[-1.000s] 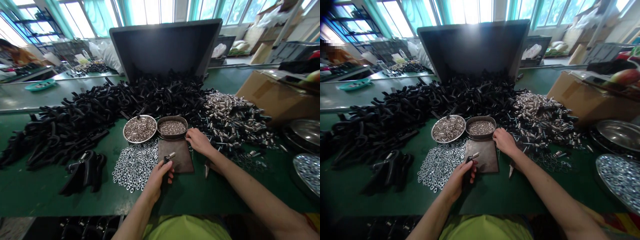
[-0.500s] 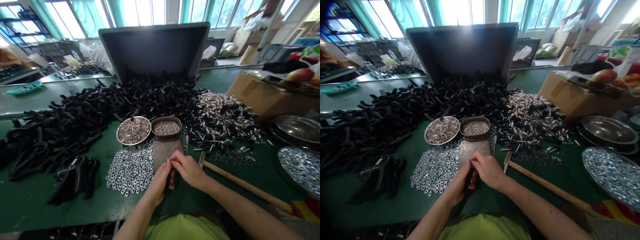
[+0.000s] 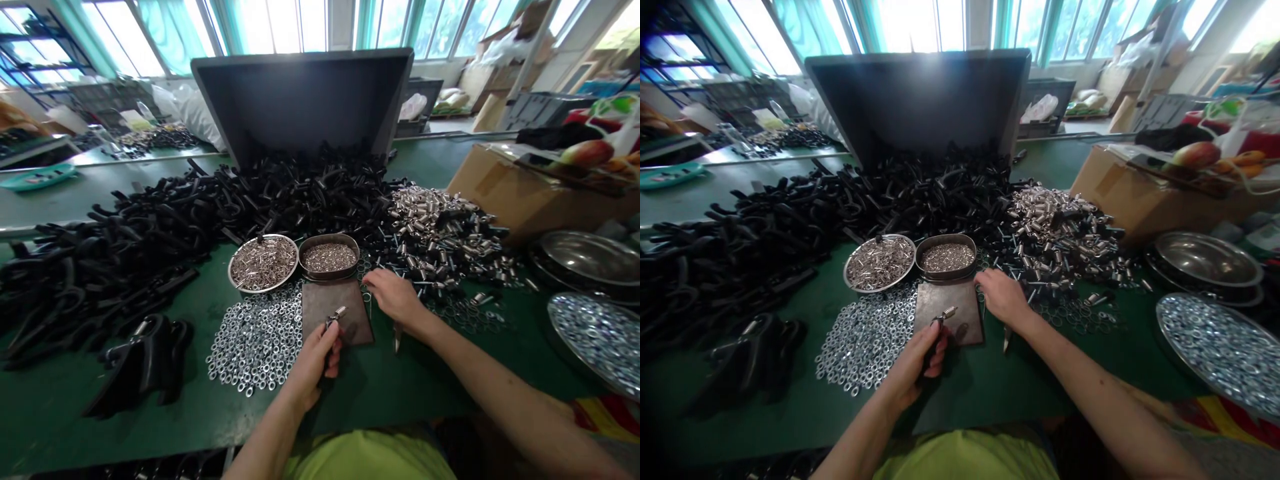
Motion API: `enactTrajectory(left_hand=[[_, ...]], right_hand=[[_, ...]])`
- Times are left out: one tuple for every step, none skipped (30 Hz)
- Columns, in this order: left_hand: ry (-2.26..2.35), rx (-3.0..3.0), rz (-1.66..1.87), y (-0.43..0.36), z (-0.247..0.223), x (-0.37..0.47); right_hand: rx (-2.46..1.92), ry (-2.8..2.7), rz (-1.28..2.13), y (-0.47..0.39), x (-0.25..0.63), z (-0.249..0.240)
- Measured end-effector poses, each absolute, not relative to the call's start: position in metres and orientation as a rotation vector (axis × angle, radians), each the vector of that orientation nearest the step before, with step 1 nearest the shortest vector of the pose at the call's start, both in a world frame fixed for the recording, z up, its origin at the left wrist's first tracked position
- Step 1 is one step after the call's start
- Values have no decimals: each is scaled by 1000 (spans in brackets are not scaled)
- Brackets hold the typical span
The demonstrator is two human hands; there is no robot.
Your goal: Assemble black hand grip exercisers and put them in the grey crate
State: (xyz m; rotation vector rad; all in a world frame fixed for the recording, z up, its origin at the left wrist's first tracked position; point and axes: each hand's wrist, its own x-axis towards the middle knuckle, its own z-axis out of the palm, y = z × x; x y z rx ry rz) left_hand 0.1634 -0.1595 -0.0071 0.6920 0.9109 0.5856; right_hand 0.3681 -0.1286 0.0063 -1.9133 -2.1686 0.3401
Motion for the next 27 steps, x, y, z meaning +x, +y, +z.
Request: enactTrajectory(left_hand=[[907,635,608,-158,-7,163],[903,581,624,-157,-7,164],[897,526,634,-156,-8,164],[892,472,639,-154,-8,164],[890,417,644,-152,-8,164],[893,360,651,-150,-8,164],[890,299,663,-148,-8,164],[873,234,676,-145,-8,164],[843,169,690,-143,-8,164],[802,111,704,-141,-8,163],[759,65,722,-140,-8,162],[722,33,744,-138,-9,162],[695,14,767,-138,-9,162],[680,6,787,-137,-9,163],[671,5,801,-137,-9,164],[662,8,810,-138,-9,165],[655,17,813,-139,-9,167],[652,29,815,-140,-8,169],[654,42,820,-141,-8,172],[660,56,831,-143,-8,174],[666,65,846,-145,-7,176],[673,71,863,-146,-7,178],[681,75,882,-148,-7,179],[694,83,906,-149,-7,179],[718,97,935,-150,-7,179],[746,115,966,-151,-7,179],[775,133,1001,-151,-7,178]], right_hand=[[-2020,-2227,127,-123,375,5],[-2087,-2282,2,-119,381,4],[-2117,-2326,-44,-115,384,2],[-2118,-2357,-45,-112,386,0],[-2106,-2376,-38,-111,387,0],[-2096,-2399,-49,-110,387,0],[-2089,-2412,-68,-110,387,1],[-2079,-2406,-91,-111,387,4],[-2058,-2373,-113,-113,386,7],[-2014,-2316,-120,-116,385,12],[-1945,-2241,-96,-121,383,18],[-1849,-2159,-36,-126,380,23],[-1737,-2083,55,-132,375,29],[-1624,-2019,157,-139,369,34],[-1522,-1969,252,-147,361,38],[-1438,-1938,326,-154,352,41],[-1374,-1922,372,-160,343,43],[-1326,-1920,391,-165,333,42],[-1288,-1928,387,-169,325,40],[-1257,-1942,361,-171,317,36],[-1237,-1962,321,-172,310,32],[-1237,-1979,273,-173,305,27],[-1271,-1986,220,-172,301,22],[-1344,-1981,177,-171,297,18],[-1448,-1968,162,-170,295,15],[-1558,-1949,178,-169,294,14],[-1647,-1927,214,-169,293,13]])
